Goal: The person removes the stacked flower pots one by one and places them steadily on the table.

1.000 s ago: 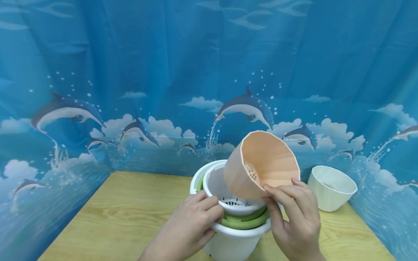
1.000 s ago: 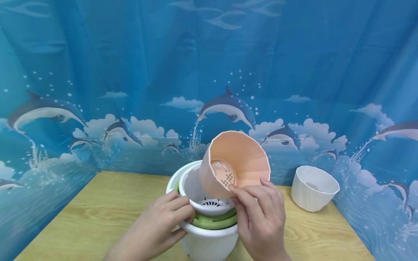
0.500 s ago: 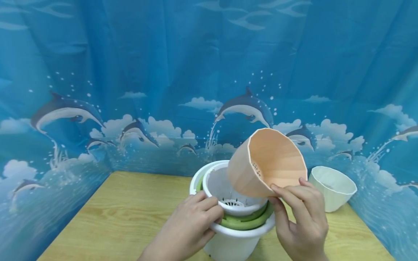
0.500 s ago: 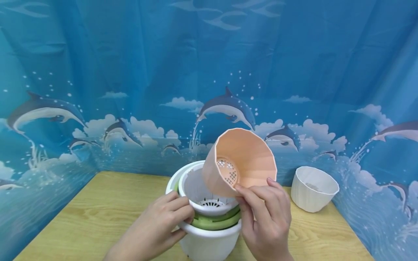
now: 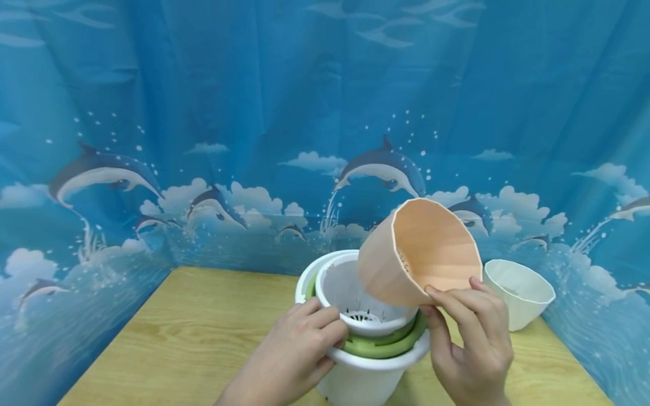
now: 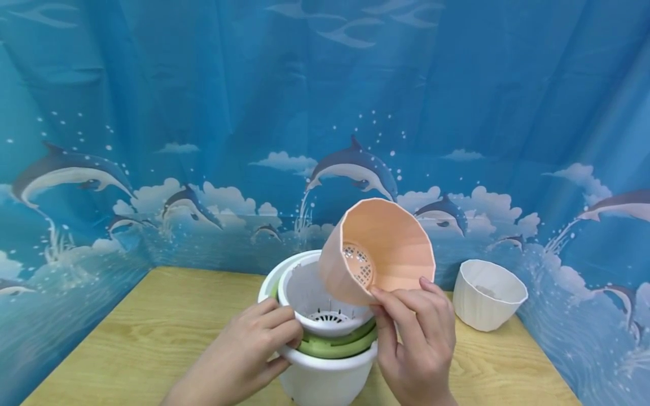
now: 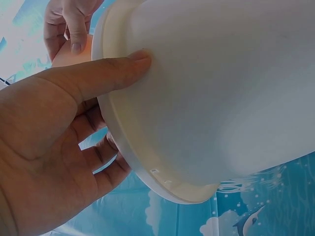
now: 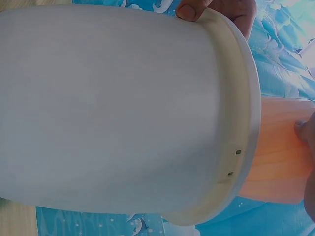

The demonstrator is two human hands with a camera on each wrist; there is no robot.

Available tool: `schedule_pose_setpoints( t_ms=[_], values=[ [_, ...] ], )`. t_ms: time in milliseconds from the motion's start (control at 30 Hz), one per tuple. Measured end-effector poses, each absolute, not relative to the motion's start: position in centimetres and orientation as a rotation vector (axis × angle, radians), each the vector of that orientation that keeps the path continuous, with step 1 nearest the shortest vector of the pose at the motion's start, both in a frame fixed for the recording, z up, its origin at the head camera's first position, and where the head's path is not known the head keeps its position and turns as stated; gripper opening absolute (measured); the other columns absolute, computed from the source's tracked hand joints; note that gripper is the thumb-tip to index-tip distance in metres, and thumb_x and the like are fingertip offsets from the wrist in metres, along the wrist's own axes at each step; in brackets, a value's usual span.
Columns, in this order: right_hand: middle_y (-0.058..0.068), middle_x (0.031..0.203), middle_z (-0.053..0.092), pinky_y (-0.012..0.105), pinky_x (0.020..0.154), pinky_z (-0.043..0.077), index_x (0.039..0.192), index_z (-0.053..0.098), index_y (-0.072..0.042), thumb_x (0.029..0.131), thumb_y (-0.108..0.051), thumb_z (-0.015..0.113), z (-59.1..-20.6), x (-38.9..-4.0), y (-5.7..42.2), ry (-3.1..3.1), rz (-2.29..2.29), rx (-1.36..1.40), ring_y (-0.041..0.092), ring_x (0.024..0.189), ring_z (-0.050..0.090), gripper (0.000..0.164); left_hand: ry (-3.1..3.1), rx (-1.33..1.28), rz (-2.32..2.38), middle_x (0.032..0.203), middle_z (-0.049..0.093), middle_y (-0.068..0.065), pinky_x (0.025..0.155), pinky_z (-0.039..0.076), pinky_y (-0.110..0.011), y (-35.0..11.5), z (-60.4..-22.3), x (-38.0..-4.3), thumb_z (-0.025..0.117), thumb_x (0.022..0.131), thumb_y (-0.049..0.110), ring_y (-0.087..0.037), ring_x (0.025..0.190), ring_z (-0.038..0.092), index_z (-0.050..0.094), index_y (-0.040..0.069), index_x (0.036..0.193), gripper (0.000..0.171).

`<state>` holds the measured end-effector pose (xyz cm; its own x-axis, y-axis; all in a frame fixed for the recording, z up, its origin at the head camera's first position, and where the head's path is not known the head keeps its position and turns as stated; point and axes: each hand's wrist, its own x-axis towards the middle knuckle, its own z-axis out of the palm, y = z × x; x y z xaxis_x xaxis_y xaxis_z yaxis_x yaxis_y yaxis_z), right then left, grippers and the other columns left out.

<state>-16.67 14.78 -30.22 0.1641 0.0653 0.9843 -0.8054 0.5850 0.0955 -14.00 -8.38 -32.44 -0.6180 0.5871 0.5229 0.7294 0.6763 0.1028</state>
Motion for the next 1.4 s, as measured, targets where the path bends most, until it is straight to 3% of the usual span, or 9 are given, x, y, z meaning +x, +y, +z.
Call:
schedule_pose_setpoints(
  t_ms=[1400],
  values=[
    [0.021, 0.076, 0.062, 0.042, 0.103, 0.047, 0.082, 0.072, 0.006, 0.092, -0.026, 0.073, -30.4, -17.4, 15.5, -1.237, 0.716, 0.65, 0.041, 0.075, 0.052, 0.034, -2.414, -1.014, -0.41, 0.103, 0.063, 0.018, 0.085, 0.053, -0.031, -8.3, -32.5, -13.9, 0.081, 0.083, 0.028, -0.006, 0.096, 0.055, 0.065, 0.028, 0.096, 0.021]
  ],
)
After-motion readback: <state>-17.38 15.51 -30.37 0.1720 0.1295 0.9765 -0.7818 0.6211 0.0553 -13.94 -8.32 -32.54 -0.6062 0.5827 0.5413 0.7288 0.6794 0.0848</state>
